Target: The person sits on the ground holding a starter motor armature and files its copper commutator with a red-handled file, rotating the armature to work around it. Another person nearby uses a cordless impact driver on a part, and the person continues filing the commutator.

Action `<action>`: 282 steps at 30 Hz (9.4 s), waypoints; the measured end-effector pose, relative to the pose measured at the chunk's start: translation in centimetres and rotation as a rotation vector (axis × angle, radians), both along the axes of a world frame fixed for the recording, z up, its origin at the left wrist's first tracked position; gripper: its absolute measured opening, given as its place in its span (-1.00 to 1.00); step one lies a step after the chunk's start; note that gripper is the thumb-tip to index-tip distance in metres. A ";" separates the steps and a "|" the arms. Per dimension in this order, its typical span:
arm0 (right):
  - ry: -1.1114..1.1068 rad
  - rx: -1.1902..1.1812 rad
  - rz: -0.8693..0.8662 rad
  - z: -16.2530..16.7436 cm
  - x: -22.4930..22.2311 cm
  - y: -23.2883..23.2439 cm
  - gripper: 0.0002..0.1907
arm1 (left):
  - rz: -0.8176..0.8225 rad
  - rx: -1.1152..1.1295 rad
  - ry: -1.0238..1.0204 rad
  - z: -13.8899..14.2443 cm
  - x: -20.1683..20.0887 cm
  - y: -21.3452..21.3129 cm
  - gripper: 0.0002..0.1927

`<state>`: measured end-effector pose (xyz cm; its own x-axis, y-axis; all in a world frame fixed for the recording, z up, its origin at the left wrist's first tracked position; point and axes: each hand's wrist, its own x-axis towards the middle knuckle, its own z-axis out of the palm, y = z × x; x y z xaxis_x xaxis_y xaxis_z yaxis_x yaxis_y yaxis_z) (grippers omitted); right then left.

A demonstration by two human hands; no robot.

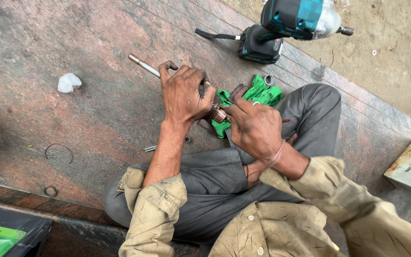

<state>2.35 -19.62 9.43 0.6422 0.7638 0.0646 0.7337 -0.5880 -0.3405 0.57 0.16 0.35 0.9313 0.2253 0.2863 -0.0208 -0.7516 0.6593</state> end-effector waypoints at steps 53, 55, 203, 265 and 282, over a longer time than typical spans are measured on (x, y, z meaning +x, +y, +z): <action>0.124 0.054 -0.012 0.3 1.6 -0.5 -0.88 | 0.005 0.008 0.031 0.1 0.0 0.1 -0.75; 0.114 0.074 -0.031 -0.2 1.4 0.0 -0.90 | 0.010 0.000 0.023 0.1 0.0 0.0 -0.76; 0.048 0.005 0.026 0.4 1.4 -0.2 -0.87 | 0.002 0.018 0.027 0.6 0.1 -0.1 -0.79; 0.401 0.188 -0.287 -0.2 2.1 -3.4 -0.84 | -0.202 0.132 0.001 0.0 -0.2 -0.5 -0.70; 0.414 0.208 -0.247 -0.1 1.9 -3.2 -0.83 | -0.121 0.077 -0.174 -0.9 -1.9 -0.6 -0.61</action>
<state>4.27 -22.80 9.35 0.8055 0.5844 -0.0986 0.3606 -0.6153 -0.7010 -1.38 -0.47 -0.54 0.8851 0.0858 0.4574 -0.2230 -0.7845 0.5787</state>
